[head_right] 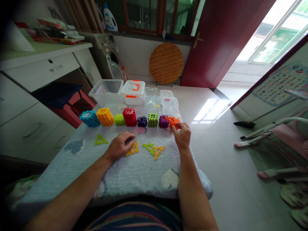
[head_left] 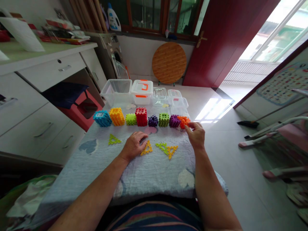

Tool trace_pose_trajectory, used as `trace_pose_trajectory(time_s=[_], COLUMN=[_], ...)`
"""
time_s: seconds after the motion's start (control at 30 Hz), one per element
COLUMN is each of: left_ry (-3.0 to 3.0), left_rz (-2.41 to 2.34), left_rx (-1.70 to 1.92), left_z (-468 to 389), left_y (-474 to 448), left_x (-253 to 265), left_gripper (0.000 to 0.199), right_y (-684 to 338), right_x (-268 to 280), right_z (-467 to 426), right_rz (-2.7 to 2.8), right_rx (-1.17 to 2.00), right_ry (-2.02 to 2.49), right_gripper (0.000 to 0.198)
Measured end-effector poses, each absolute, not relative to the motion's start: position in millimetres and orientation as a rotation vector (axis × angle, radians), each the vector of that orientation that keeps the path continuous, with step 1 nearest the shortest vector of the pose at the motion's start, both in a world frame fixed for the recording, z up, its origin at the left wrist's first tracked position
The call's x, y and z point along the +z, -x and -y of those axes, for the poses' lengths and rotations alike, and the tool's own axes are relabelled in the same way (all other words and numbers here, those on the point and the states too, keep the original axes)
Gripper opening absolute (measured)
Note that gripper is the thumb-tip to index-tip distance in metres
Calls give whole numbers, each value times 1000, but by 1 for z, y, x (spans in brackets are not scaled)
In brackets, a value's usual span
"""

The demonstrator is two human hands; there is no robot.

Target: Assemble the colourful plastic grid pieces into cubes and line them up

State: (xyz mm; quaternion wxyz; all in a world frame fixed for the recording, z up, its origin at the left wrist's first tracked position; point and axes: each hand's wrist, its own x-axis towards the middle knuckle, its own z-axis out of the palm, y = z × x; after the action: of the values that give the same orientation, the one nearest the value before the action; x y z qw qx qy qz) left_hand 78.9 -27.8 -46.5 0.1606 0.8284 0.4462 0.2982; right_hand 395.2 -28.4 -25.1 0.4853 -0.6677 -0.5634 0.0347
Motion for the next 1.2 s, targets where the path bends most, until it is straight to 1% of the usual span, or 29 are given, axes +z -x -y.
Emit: trace_pose_trajectory(time_s=[0.1, 0.27, 0.57, 0.73, 0.83, 0.9, 1.03, 1.1, 1.2], left_ry=[-2360, -2370, -2365, -2354, -2355, -2356, -2349, -2343, -2318], left_rz=[-1267, -1267, -1267, -1270, -1277, -1280, -1278, -1276, -1269], left_rx=[842, 837, 838, 836, 828, 820, 826, 829, 827], left_z=[28, 28, 28, 28, 29, 29, 29, 29, 29], left_y=[-79, -79, -79, -78, -78, -78, -79, -79, -79], left_x=[-46, -47, -47, -46, -45, -45, -44, -44, -43], left_gripper=[15, 14, 12, 13, 12, 12, 12, 12, 12], right_y=[-404, -410, -409, -403, -392, -383, -365, -359, -350], right_x=[-28, -34, -41, -31, -20, -15, -15, -18, -19], right_z=[20, 12, 9, 16, 27, 35, 52, 60, 72], right_rz=[1257, 1223, 1297, 1266, 1301, 1450, 1918, 2059, 2165], right_rx=[-8, -60, -183, -216, -113, 72, 455, 526, 506], right_ry=[1703, 1801, 1836, 1761, 1660, 1600, 1533, 1543, 1589], right_gripper=[13, 13, 14, 16, 13, 11, 7, 6, 10])
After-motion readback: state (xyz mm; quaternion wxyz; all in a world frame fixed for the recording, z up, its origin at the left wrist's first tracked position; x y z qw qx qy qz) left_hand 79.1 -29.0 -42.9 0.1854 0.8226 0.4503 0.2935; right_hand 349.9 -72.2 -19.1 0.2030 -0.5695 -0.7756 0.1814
